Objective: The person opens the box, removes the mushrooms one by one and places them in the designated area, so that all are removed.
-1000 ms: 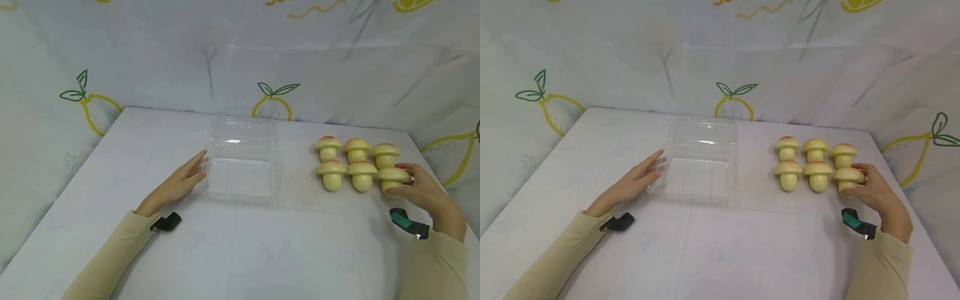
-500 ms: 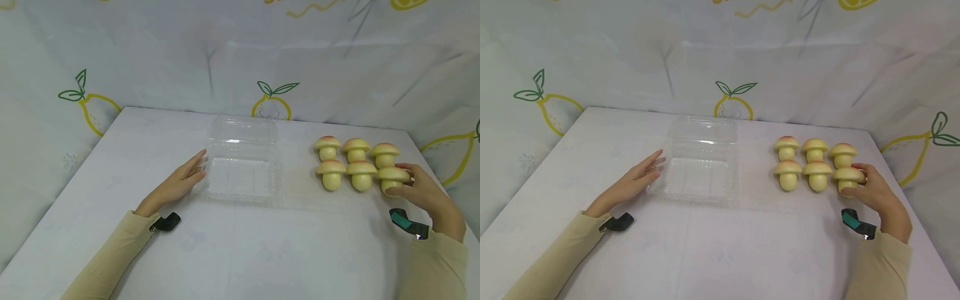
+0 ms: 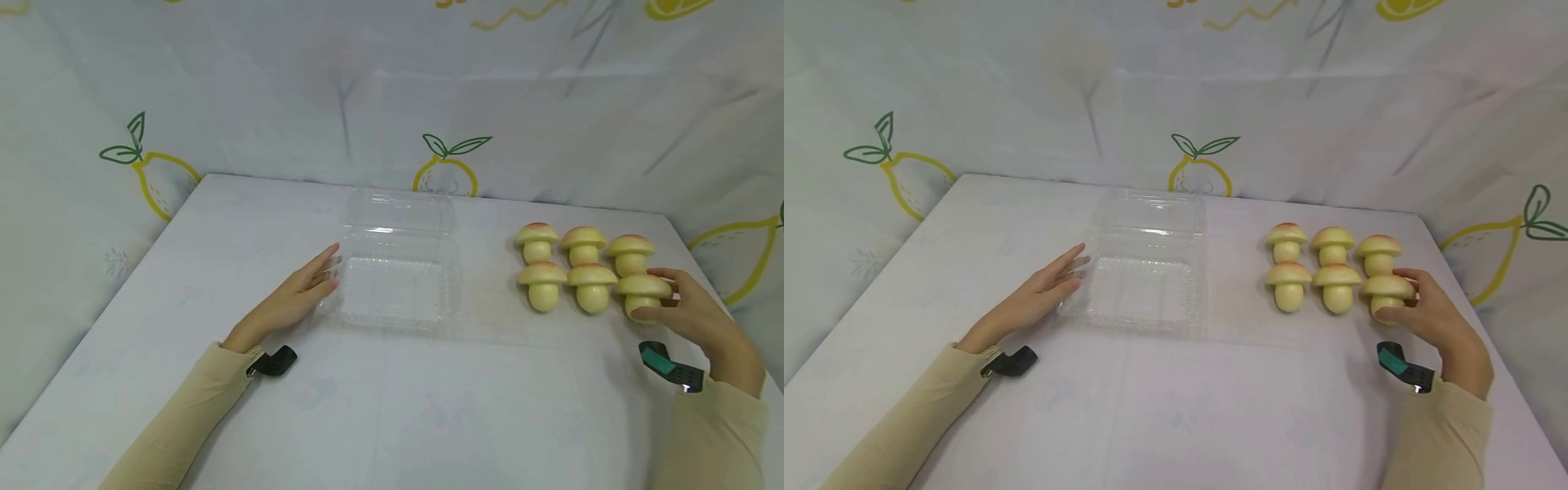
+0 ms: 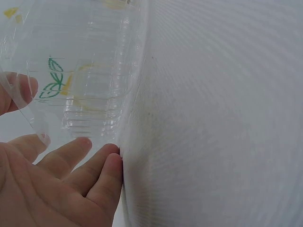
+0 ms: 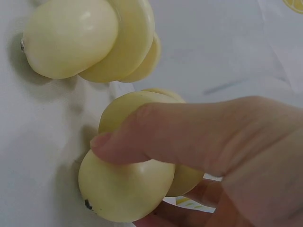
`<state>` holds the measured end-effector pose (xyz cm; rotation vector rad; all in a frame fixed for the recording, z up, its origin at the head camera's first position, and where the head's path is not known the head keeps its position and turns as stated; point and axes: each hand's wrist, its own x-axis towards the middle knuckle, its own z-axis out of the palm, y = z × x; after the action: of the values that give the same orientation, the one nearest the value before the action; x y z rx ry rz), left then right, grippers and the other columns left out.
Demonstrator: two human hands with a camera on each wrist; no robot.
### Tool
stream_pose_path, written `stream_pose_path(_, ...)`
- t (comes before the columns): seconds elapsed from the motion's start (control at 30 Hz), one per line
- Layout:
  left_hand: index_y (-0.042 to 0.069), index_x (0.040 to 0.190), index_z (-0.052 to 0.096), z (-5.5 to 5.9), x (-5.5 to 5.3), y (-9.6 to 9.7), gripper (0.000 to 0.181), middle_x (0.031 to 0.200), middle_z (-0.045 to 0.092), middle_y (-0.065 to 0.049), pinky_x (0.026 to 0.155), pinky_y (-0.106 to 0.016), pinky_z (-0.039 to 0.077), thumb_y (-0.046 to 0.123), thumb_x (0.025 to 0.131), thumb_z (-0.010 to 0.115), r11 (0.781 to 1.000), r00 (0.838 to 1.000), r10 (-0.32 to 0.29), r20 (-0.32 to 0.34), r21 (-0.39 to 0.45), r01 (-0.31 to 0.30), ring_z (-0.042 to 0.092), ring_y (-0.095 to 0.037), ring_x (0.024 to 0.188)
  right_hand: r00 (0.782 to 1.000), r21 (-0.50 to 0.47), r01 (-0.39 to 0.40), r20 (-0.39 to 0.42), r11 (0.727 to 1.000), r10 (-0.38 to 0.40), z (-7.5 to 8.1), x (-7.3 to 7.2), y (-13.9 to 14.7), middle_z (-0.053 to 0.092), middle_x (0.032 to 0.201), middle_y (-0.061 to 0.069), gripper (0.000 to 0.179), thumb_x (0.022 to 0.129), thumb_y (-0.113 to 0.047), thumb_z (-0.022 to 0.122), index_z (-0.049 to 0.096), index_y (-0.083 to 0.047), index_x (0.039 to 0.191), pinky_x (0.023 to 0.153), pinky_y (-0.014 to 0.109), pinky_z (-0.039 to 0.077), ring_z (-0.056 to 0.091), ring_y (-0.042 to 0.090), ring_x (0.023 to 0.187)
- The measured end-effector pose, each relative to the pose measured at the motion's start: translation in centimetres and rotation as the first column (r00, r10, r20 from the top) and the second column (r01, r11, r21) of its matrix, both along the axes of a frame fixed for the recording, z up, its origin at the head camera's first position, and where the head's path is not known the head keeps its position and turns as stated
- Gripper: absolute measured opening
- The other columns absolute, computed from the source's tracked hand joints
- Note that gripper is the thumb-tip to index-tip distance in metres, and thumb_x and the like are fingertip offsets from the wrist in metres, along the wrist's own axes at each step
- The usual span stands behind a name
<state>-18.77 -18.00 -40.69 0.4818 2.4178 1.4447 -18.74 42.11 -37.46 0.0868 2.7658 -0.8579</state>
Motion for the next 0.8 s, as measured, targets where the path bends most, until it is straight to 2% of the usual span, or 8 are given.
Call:
stream_pose_path(0.07,0.024,0.161,0.009,0.1,0.0,0.1,0.066,0.164,0.023,-0.014,0.120,-0.056,0.027,0.034,0.106,0.045,1.000,1.000,-0.001,0.000,0.001,0.001,0.030,-0.041,0.148,1.000,-0.012,0.013,0.016,1.000,-0.013,0.0,0.1,0.0,0.026,0.146,0.040,0.092,0.096,-0.032,0.065,0.006,0.008,0.154,0.089,0.048,0.044,0.049,0.034,0.116)
stream_pose_path(0.1,0.024,0.161,0.009,0.1,0.0,0.1,0.066,0.164,0.023,-0.014,0.120,-0.055,0.027,0.033,0.106,0.045,1.000,1.000,-0.001,0.000,0.001,0.001,0.030,-0.041,0.148,0.999,-0.017,0.019,0.027,1.000,-0.019,0.1,0.1,0.0,0.021,0.150,0.041,0.094,0.096,-0.034,0.065,0.004,0.007,0.155,0.093,0.058,0.041,0.042,0.048,0.124)
stream_pose_path(0.17,0.023,0.161,0.009,0.1,-0.1,0.1,0.066,0.164,0.023,-0.015,0.120,-0.055,0.027,0.031,0.107,0.045,1.000,1.000,-0.003,0.001,0.004,0.003,0.030,-0.041,0.148,0.999,-0.029,0.034,0.043,0.999,-0.032,0.2,0.2,0.0,0.011,0.155,0.042,0.097,0.096,-0.038,0.064,0.000,0.005,0.156,0.095,0.075,0.030,0.026,0.064,0.129)
stream_pose_path(0.47,0.023,0.161,0.009,0.0,-0.2,0.2,0.065,0.164,0.022,-0.015,0.121,-0.056,0.025,0.029,0.107,0.045,1.000,1.000,-0.001,0.009,0.011,0.001,0.028,-0.042,0.148,0.999,-0.037,0.032,0.016,0.999,-0.031,0.7,0.1,-0.3,0.001,0.158,0.039,0.095,0.096,-0.037,0.064,0.003,0.006,0.155,0.098,0.078,0.027,0.022,0.067,0.131)
stream_pose_path(0.63,0.024,0.161,0.010,-0.1,-0.4,0.2,0.066,0.165,0.022,-0.014,0.121,-0.056,0.025,0.032,0.106,0.045,1.000,1.000,-0.006,0.006,0.013,0.006,0.028,-0.042,0.148,0.998,-0.025,0.054,0.014,0.998,-0.054,1.3,0.5,-0.3,0.002,0.160,0.037,0.097,0.096,-0.042,0.063,0.003,0.003,0.156,0.100,0.078,0.024,0.018,0.063,0.136)
stream_pose_path(0.8,0.024,0.161,0.010,-0.2,-0.7,0.1,0.065,0.164,0.022,-0.014,0.120,-0.057,0.026,0.033,0.106,0.045,1.000,1.000,0.000,-0.006,0.014,0.000,0.029,-0.042,0.148,0.999,0.003,0.042,-0.008,0.999,-0.042,2.0,0.6,-0.8,0.005,0.157,0.041,0.093,0.098,-0.043,0.057,0.003,0.007,0.155,0.098,0.079,0.024,0.016,0.066,0.135)
